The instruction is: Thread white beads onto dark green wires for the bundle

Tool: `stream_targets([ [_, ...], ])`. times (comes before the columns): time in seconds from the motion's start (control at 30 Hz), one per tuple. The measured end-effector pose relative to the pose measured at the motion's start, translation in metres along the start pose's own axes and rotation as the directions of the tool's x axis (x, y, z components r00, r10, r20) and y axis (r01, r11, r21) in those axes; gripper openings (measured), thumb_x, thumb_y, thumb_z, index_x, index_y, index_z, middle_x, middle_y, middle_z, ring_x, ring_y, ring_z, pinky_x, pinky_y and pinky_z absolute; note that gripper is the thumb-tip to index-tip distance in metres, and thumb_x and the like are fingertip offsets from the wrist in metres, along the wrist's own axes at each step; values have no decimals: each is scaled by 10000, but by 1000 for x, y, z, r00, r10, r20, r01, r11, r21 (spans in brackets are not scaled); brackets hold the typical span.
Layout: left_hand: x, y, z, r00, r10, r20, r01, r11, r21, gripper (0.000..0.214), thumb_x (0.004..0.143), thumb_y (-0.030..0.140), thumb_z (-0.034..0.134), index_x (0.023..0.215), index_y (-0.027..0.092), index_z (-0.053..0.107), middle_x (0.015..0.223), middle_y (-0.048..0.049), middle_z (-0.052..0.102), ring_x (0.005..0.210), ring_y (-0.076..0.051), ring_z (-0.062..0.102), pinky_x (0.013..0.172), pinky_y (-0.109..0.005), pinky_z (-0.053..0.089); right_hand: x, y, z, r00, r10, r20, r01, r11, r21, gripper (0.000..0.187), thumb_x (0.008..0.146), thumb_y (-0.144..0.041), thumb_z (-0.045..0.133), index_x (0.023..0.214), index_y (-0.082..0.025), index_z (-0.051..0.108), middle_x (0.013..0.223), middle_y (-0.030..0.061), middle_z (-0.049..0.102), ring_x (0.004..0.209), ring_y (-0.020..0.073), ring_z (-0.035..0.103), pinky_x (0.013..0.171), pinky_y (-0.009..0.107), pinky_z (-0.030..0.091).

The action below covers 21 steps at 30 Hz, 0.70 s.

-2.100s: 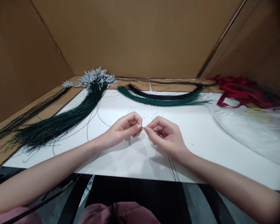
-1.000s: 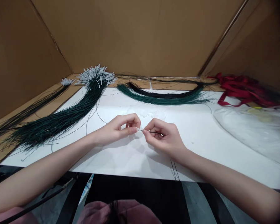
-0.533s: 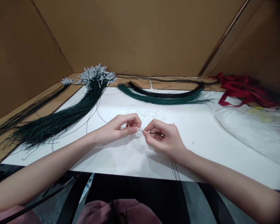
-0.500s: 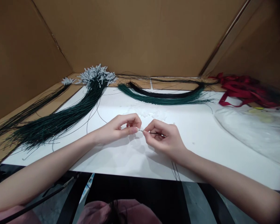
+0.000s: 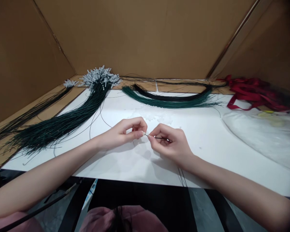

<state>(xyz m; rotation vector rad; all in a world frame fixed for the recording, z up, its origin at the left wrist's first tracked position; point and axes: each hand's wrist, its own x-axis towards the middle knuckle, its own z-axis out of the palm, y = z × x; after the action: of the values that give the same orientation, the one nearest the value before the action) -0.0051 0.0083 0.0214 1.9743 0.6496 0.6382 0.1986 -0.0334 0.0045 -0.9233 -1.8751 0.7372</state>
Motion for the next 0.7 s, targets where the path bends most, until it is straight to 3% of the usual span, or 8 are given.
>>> stream_targets([
  [0.7, -2, 0, 5, 998, -38, -58, 35, 998, -52, 194, 949, 350, 529, 914, 160, 552, 846, -8, 517, 747, -109, 469, 677, -238, 394, 0, -3, 1, 998, 28, -61, -27, 999, 20, 105, 807, -126, 592, 720, -168, 549, 511, -76, 395, 468, 55, 303, 453, 210, 257],
])
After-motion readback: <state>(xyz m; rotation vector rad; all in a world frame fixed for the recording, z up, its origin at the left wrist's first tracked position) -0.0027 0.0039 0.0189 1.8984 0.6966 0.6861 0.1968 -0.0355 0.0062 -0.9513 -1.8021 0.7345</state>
